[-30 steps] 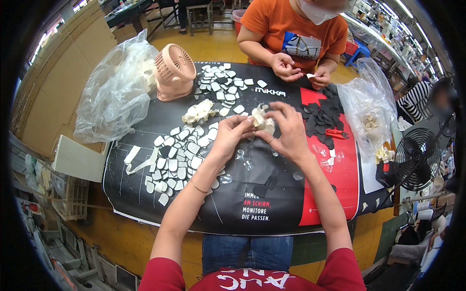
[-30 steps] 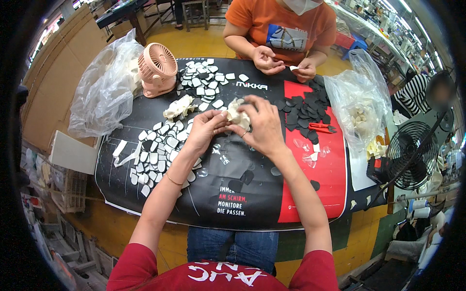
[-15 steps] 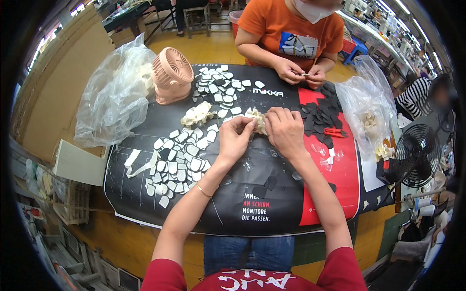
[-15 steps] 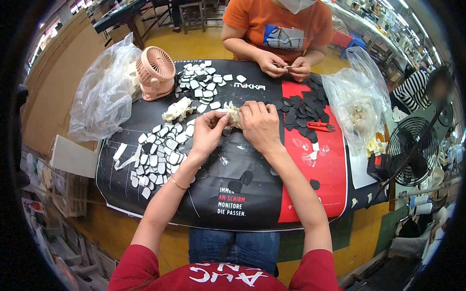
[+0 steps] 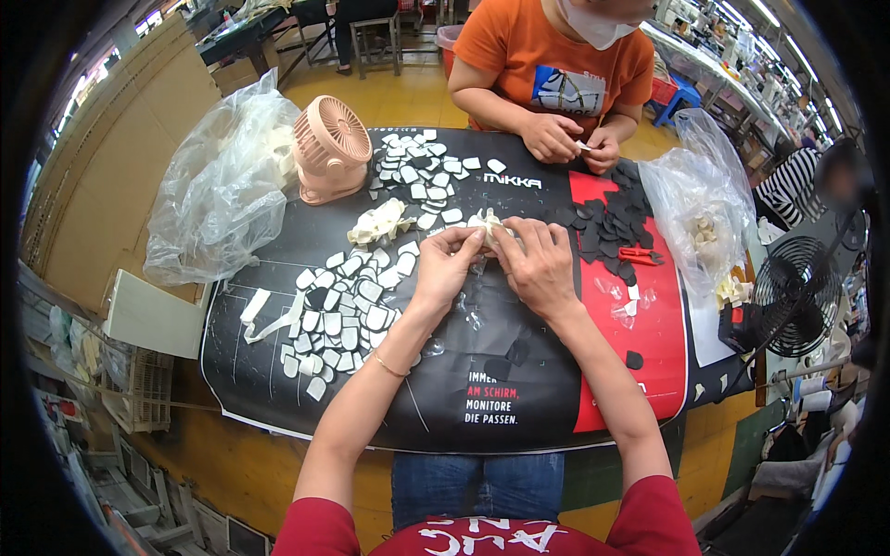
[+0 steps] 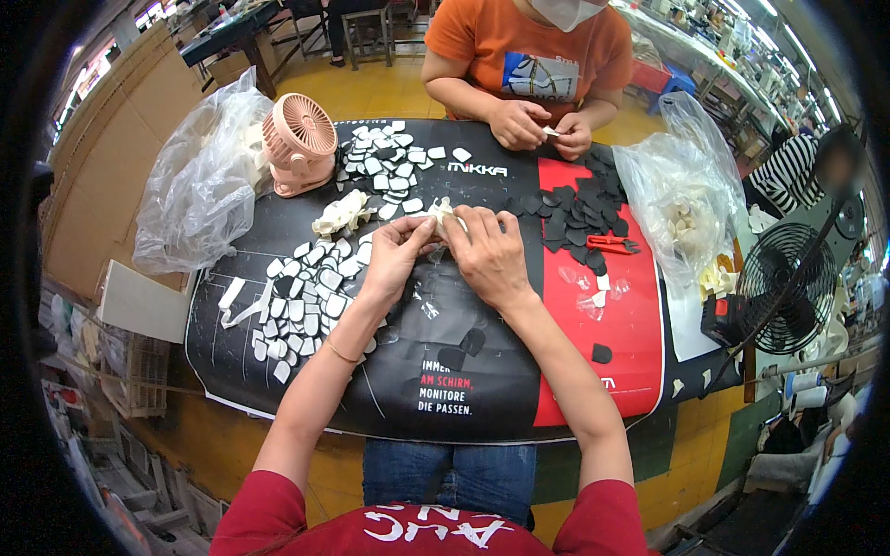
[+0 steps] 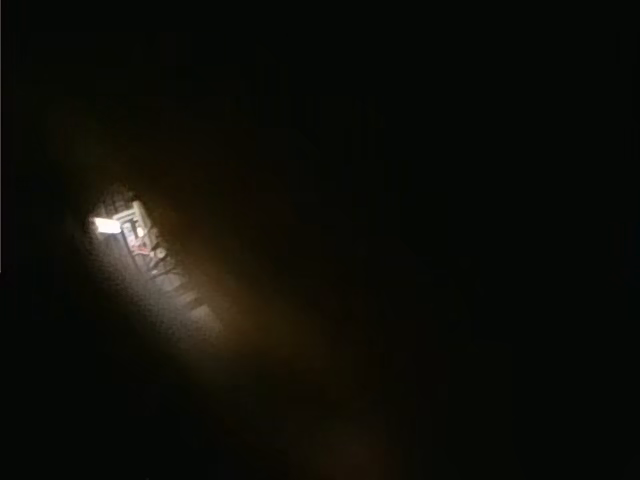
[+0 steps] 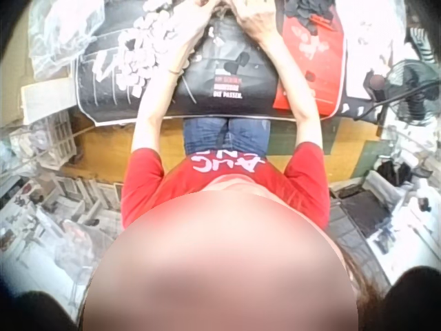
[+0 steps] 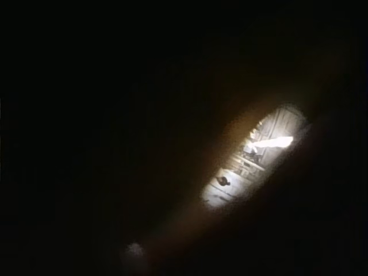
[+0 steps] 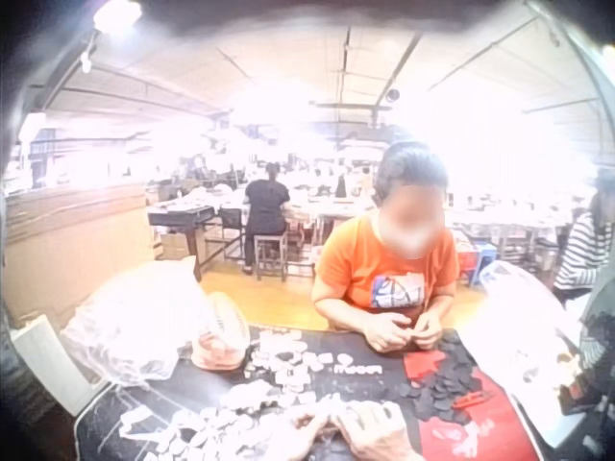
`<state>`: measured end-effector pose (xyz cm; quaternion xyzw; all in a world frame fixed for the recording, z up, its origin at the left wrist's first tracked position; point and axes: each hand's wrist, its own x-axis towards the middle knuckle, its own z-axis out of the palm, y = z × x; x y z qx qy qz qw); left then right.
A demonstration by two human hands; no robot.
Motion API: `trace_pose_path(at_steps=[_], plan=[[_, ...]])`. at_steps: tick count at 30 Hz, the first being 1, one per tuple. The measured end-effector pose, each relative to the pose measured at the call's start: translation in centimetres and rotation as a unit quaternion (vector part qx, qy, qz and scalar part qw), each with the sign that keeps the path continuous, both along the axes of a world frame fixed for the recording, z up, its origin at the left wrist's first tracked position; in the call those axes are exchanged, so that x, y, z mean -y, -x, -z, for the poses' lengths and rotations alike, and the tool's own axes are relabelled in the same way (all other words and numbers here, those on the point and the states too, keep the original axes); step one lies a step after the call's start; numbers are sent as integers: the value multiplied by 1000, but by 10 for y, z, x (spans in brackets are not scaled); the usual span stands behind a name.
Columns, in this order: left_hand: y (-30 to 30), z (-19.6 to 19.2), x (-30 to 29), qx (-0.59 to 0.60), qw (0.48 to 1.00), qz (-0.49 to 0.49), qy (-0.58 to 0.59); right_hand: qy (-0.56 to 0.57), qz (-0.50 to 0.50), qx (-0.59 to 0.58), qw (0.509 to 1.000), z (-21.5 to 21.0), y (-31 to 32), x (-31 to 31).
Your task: The person repeatedly picks up small white and black foam pieces from a table, peels off backing, and sticks them onto a large black and red board. They occasionally shift piles of pieces and continue attaching them one by one.
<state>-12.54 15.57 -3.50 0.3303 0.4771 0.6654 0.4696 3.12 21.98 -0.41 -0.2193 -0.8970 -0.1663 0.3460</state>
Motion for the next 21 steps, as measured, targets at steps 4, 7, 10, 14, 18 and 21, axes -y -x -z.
trace_pose_path(at_steps=[4, 7, 10, 14, 18, 21], plan=[[-1, 1, -1, 12, 1000, -3, -14, -8, 14, 21, 1000, 2, 0, -3], [-4, 3, -3, -18, 999, -16, -24, -22, 38, 24, 999, 4, 0, -8], [-6, 3, -2, -82, 996, -32, -10, -16, 94, -1, 995, 8, 2, -21], [-2, 0, 1, -89, 994, -60, 4, 75, 151, -40, 985, 10, -9, -52], [5, -12, 3, -54, 998, 11, 11, 234, 89, -89, 964, 5, -19, -57], [-1, -25, 10, -31, 999, 30, 2, 245, 106, -136, 954, -10, -21, -42]])
